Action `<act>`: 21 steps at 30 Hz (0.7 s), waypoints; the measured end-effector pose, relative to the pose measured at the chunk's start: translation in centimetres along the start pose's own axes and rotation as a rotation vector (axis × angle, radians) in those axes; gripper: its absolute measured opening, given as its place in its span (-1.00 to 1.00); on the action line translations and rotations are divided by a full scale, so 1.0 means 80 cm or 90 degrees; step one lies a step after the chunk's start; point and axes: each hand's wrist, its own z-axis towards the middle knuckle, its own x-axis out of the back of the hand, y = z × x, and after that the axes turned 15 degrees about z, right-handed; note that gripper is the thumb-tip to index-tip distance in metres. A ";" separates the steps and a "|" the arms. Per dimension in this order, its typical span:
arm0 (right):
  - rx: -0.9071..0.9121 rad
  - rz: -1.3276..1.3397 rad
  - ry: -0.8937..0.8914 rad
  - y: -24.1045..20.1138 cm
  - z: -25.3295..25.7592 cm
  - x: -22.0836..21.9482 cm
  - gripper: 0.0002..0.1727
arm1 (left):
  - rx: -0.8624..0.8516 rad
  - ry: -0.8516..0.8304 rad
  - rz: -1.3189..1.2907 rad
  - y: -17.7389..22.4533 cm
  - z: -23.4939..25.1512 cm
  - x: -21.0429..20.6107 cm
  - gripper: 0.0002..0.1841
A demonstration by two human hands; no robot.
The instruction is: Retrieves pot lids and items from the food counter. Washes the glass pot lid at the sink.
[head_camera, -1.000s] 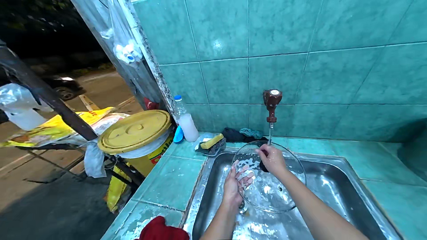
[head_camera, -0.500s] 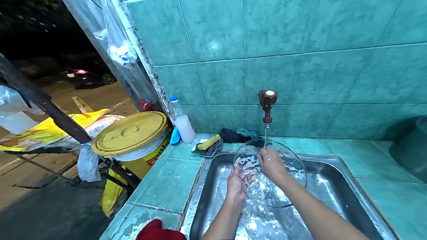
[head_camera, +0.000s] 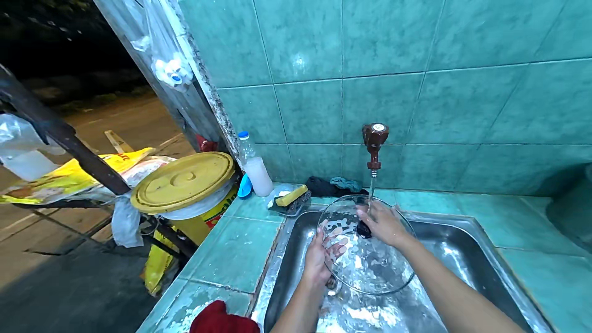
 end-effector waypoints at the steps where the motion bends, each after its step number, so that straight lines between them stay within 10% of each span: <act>1: -0.009 -0.007 0.016 0.007 0.001 0.002 -0.30 | 0.000 -0.012 0.004 0.002 -0.002 0.005 -0.53; 12: 0.157 0.133 0.137 -0.011 -0.008 -0.016 -0.56 | 0.005 0.004 -0.037 0.009 -0.001 -0.001 -0.54; 21: 0.063 -0.179 0.013 -0.031 -0.028 0.005 -0.51 | 0.018 -0.028 0.023 0.004 0.015 -0.027 -0.61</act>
